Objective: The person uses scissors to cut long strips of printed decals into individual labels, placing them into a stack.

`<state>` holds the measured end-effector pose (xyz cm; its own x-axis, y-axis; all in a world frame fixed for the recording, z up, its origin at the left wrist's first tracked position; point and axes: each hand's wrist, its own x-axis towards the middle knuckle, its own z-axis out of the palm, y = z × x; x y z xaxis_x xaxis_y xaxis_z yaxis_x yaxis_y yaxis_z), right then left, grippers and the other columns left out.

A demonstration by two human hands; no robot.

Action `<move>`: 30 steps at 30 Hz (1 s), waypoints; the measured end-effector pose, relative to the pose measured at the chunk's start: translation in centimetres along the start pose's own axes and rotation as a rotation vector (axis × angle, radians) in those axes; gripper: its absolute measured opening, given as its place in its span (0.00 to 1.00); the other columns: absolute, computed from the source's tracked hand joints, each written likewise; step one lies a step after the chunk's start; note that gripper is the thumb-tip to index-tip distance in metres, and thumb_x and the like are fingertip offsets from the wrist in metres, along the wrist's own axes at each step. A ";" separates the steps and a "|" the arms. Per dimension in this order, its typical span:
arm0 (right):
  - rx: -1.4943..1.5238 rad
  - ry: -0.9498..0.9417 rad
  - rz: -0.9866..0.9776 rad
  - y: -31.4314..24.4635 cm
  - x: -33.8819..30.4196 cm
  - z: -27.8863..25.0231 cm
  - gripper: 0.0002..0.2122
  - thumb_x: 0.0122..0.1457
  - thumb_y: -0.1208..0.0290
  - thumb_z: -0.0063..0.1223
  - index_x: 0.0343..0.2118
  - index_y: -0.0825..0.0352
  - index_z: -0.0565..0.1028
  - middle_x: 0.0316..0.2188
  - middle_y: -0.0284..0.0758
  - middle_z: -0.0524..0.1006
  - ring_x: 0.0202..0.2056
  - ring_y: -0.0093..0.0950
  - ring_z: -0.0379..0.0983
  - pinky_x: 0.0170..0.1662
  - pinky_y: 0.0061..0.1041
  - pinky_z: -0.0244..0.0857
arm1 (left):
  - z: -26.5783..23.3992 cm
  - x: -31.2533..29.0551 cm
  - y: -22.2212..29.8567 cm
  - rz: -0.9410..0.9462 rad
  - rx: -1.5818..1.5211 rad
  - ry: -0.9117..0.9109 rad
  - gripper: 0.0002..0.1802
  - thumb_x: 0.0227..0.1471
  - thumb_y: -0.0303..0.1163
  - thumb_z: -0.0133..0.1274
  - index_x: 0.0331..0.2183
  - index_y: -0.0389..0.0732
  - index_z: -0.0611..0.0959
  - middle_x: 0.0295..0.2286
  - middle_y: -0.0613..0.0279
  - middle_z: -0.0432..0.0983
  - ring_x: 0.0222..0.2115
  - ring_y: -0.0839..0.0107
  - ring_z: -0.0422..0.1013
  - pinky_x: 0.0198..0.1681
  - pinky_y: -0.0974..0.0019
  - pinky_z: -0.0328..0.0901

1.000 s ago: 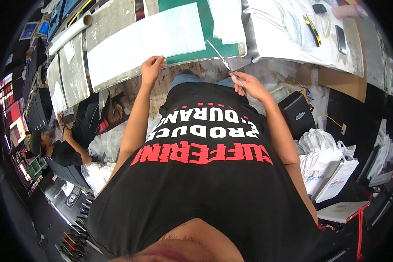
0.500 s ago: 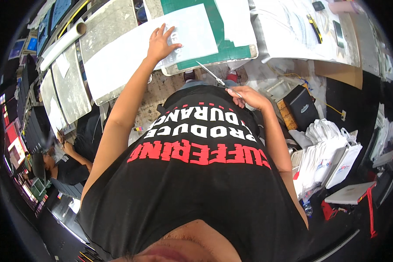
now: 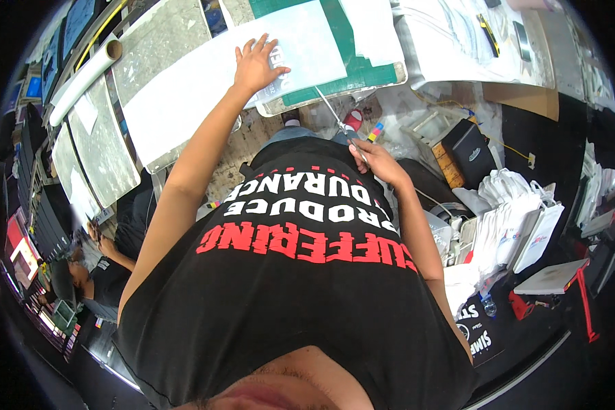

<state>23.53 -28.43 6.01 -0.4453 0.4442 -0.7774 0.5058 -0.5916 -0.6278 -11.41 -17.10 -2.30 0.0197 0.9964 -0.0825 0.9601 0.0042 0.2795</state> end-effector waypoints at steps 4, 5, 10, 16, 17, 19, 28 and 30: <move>0.056 -0.018 -0.019 0.6 0.3 0.2 0.28 0.62 0.50 0.50 0.56 0.70 0.69 0.23 0.27 0.70 0.25 0.17 0.67 0.31 0.18 0.63 | 0.0 -0.1 0.0 -0.002 0.024 -0.006 0.44 0.39 0.57 0.63 0.57 0.49 0.72 0.62 0.58 0.57 0.62 0.50 0.49 0.63 0.33 0.37; 0.036 -0.007 -0.022 0.5 0.3 0.1 0.28 0.62 0.51 0.50 0.56 0.70 0.69 0.23 0.26 0.70 0.25 0.17 0.66 0.31 0.18 0.63 | -0.1 -0.2 -0.1 0.001 0.025 -0.001 0.45 0.40 0.57 0.63 0.57 0.48 0.71 0.62 0.59 0.57 0.62 0.50 0.49 0.63 0.33 0.38; 0.052 0.021 -0.002 0.5 0.2 0.5 0.28 0.62 0.51 0.51 0.57 0.70 0.68 0.23 0.26 0.69 0.25 0.17 0.66 0.31 0.17 0.62 | 0.2 -0.2 0.1 0.008 0.049 0.011 0.45 0.40 0.58 0.62 0.57 0.47 0.72 0.62 0.57 0.57 0.62 0.50 0.49 0.63 0.33 0.38; 0.045 0.023 -0.047 -0.2 -0.3 0.5 0.29 0.61 0.52 0.53 0.56 0.72 0.67 0.23 0.26 0.69 0.24 0.17 0.66 0.30 0.18 0.63 | 0.6 4.0 -3.6 -0.012 -0.029 0.231 0.41 0.45 0.59 0.59 0.52 0.38 0.75 0.57 0.48 0.62 0.59 0.51 0.55 0.61 0.34 0.44; 0.016 0.053 -0.084 0.2 -0.2 0.4 0.29 0.61 0.52 0.54 0.56 0.71 0.67 0.22 0.26 0.69 0.24 0.17 0.66 0.30 0.19 0.64 | 0.2 5.7 -5.4 -0.033 -0.061 0.289 0.36 0.46 0.58 0.58 0.48 0.39 0.78 0.53 0.48 0.67 0.55 0.52 0.61 0.58 0.41 0.53; -0.007 0.090 -0.118 0.9 -0.1 0.2 0.29 0.60 0.52 0.54 0.56 0.71 0.68 0.22 0.26 0.69 0.24 0.17 0.66 0.30 0.19 0.64 | -1.7 8.2 -6.6 -0.118 -0.001 0.237 0.34 0.46 0.59 0.59 0.45 0.41 0.81 0.45 0.51 0.75 0.51 0.52 0.67 0.54 0.55 0.62; 0.016 0.169 -0.121 1.1 -0.9 -0.6 0.30 0.58 0.53 0.57 0.56 0.71 0.68 0.23 0.27 0.69 0.24 0.18 0.67 0.30 0.19 0.65 | -1.9 11.2 -6.2 -0.102 -0.040 0.059 0.37 0.38 0.59 0.65 0.48 0.47 0.80 0.46 0.51 0.75 0.50 0.54 0.68 0.53 0.55 0.64; 0.070 0.117 -0.123 1.3 -1.1 -0.4 0.30 0.58 0.52 0.57 0.55 0.71 0.68 0.23 0.27 0.68 0.23 0.18 0.67 0.30 0.19 0.64 | -1.9 8.7 -3.6 0.030 0.027 0.140 0.37 0.39 0.59 0.65 0.48 0.47 0.80 0.46 0.52 0.75 0.50 0.53 0.67 0.53 0.55 0.63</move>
<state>24.99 -29.41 6.07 -0.4099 0.5890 -0.6965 0.3981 -0.5715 -0.7176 -15.19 -8.27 -2.23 0.0111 0.9981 0.0599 0.9668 -0.0260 0.2543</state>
